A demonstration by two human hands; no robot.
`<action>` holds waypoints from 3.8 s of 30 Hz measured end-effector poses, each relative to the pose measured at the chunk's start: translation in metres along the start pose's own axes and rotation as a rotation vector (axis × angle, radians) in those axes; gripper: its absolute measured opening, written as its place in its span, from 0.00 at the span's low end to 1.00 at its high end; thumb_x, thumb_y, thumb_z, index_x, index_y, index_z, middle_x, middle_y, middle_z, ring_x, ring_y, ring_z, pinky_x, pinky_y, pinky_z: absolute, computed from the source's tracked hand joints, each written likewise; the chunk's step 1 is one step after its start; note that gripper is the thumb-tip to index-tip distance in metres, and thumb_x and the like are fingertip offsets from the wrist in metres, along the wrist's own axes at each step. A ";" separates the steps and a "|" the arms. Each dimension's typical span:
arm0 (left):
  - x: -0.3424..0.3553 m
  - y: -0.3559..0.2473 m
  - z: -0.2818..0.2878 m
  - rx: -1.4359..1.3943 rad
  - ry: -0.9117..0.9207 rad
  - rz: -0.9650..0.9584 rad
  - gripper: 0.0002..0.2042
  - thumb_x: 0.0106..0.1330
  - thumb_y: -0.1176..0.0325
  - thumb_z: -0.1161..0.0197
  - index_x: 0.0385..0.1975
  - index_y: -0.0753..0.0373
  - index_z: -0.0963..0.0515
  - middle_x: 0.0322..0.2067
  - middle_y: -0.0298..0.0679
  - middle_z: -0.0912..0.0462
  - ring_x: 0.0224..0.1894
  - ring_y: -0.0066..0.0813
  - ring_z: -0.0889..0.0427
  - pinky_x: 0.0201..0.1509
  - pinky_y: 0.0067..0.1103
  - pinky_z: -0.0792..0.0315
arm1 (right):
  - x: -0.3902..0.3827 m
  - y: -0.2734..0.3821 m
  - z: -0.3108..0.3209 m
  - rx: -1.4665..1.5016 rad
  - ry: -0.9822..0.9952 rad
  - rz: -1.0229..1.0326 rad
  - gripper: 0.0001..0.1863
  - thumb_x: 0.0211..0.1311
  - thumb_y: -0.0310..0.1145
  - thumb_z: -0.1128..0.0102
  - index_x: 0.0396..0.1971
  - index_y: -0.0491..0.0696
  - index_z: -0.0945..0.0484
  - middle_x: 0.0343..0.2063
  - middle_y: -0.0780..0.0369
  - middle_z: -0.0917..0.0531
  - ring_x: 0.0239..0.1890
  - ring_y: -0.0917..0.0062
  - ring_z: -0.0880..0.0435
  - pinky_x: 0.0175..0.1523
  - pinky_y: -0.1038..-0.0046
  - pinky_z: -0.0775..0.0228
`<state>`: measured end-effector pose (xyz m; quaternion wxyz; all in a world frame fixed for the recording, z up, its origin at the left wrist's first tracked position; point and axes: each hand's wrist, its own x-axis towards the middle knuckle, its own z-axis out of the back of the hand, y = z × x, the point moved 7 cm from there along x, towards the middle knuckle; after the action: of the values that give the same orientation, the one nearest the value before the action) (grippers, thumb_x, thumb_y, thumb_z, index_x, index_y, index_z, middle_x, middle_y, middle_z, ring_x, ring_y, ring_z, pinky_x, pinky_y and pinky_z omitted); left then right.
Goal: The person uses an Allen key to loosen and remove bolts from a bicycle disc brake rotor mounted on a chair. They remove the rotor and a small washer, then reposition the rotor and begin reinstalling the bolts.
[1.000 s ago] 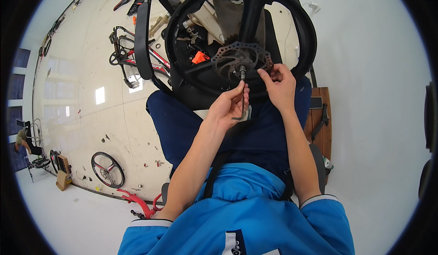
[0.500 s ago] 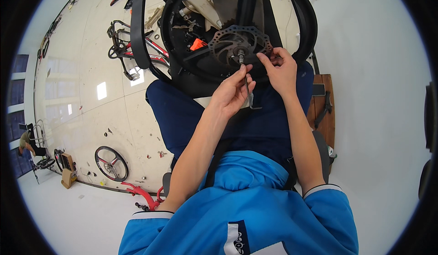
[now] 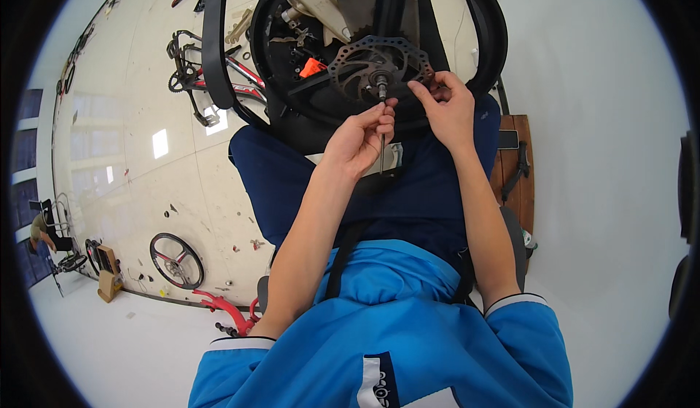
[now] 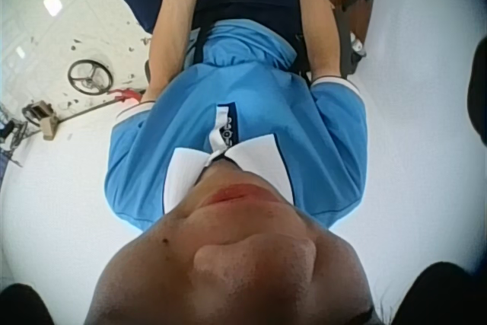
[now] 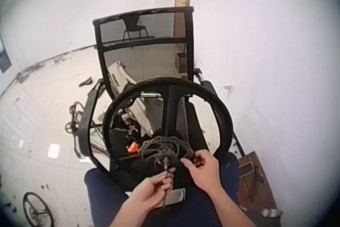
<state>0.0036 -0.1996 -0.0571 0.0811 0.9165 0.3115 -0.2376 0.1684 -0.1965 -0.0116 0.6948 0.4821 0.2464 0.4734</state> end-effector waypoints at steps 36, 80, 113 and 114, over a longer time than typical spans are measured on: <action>0.013 -0.001 0.010 -0.062 -0.234 -0.091 0.07 0.70 0.77 0.41 0.43 0.74 0.25 0.35 0.40 0.24 0.27 0.18 0.26 0.27 0.09 0.29 | -0.004 0.001 -0.007 0.187 0.064 -0.109 0.14 0.61 0.30 0.29 0.30 0.37 0.25 0.25 0.63 0.18 0.25 0.82 0.14 0.30 0.82 0.24; 0.032 -0.021 0.015 0.237 -0.357 -0.374 0.03 0.67 0.77 0.38 0.37 0.68 0.24 0.35 0.39 0.20 0.37 0.25 0.17 0.41 0.13 0.17 | -0.128 0.065 -0.020 0.260 0.205 0.030 0.18 0.60 0.22 0.40 0.52 0.39 0.24 0.36 0.56 0.16 0.32 0.76 0.15 0.42 0.76 0.20; -0.023 -0.104 -0.001 1.034 -0.272 -1.079 0.10 0.68 0.68 0.36 0.42 0.68 0.16 0.32 0.35 0.15 0.31 0.18 0.19 0.34 0.17 0.25 | -0.135 0.038 -0.037 0.906 0.177 -0.447 0.11 0.67 0.24 0.39 0.46 0.35 0.21 0.39 0.52 0.15 0.41 0.71 0.12 0.50 0.74 0.17; -0.023 -0.105 -0.002 1.030 -0.276 -1.078 0.10 0.68 0.68 0.36 0.42 0.68 0.16 0.31 0.35 0.15 0.30 0.18 0.20 0.34 0.17 0.25 | -0.133 0.040 -0.036 0.843 0.182 -0.408 0.11 0.66 0.24 0.38 0.45 0.35 0.21 0.39 0.52 0.14 0.40 0.71 0.12 0.50 0.74 0.17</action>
<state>-0.0753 -0.1284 -0.0444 -0.4463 0.5213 0.5531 -0.4724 0.0658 -0.2966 -0.0051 0.4931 0.6204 0.5663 0.2265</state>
